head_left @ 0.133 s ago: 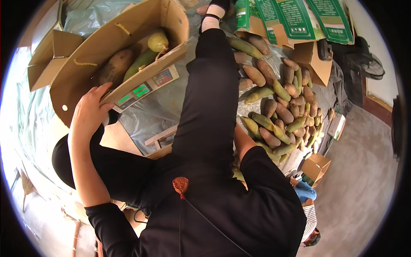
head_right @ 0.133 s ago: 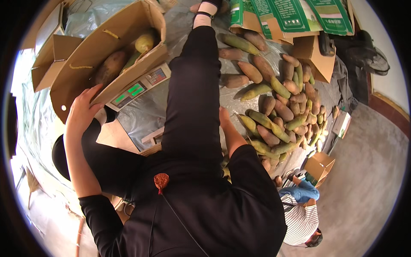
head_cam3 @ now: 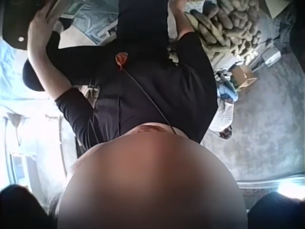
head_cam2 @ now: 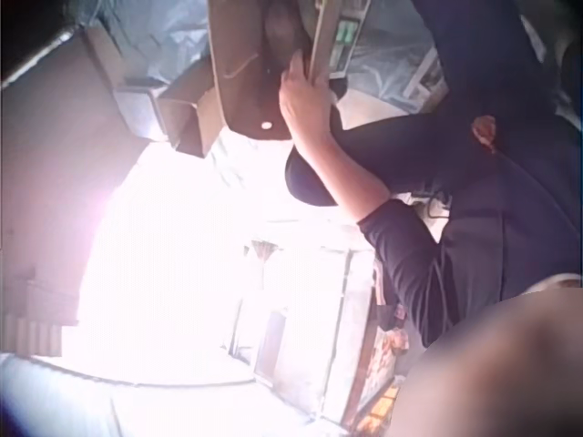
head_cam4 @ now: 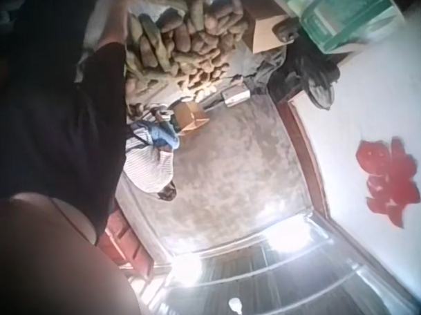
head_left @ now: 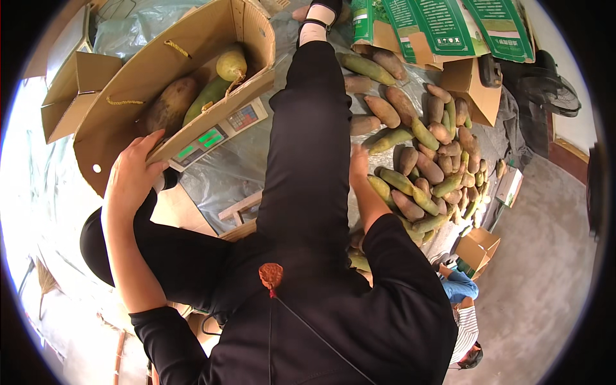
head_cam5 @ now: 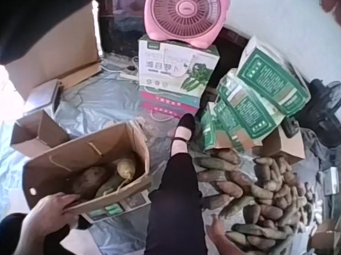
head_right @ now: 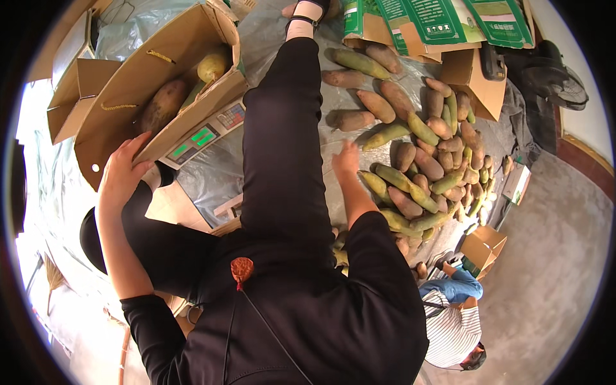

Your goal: The recorder is sorting, weighing, and packing large tubers into cardboard boxes.

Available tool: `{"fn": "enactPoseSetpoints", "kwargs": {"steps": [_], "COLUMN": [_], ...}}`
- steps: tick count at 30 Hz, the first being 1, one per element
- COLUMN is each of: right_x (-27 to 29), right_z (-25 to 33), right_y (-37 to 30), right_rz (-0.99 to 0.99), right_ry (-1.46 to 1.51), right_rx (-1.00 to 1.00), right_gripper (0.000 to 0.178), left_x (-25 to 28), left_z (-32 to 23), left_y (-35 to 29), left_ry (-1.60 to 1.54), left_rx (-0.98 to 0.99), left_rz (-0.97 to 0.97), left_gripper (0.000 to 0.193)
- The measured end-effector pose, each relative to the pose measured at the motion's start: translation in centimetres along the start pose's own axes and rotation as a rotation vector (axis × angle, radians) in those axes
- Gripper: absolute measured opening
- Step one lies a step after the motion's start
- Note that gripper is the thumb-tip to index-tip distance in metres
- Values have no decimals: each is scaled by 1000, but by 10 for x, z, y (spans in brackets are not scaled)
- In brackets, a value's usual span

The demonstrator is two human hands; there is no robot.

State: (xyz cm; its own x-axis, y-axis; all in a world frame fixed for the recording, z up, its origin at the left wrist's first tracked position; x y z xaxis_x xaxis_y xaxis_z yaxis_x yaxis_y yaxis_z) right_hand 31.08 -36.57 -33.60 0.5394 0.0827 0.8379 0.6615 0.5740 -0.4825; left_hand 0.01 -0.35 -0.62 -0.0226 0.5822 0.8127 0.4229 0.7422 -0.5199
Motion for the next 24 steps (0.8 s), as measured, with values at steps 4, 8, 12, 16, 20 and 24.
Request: {"fn": "enactPoseSetpoints", "kwargs": {"steps": [4,8,12,16,20,24], "right_x": [79,77,54,58,79,122], "right_z": [27,18,4,10,21,34], "right_y": [25,59,79,84,78,65], "right_rz": [-219,-162,-34,27,54,-276], "right_ry": [-408,-701,-766,-721,-739,-134], "right_rx": [138,399,459,382,328,152], "right_gripper": [61,44,30,31,36,50], "left_x": [5,4,2,1,1,2], "left_z": [-7,-8,-1,4,5,6], "left_y": [5,5,7,5,3,-2], "left_ry": [-56,-6,31,43,53,78], "left_rx": [-33,-9,21,4,-4,-8], "left_rz": [36,84,65,76,66,47], "left_gripper": [47,43,37,36,35,32]}}
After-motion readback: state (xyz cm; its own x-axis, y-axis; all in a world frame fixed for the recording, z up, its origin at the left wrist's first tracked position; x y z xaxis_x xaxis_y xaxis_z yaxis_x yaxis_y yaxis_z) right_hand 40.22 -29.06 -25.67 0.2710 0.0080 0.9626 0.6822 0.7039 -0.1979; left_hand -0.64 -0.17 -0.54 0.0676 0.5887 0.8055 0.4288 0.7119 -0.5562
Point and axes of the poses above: each hand's wrist, its own y-axis towards the middle knuckle, its own x-axis out of the back of the hand, z = x × y, the point moved 1 cm from there along y, towards the middle knuckle, and after that the axes turned 9 degrees about x, right-handed, at the moved point
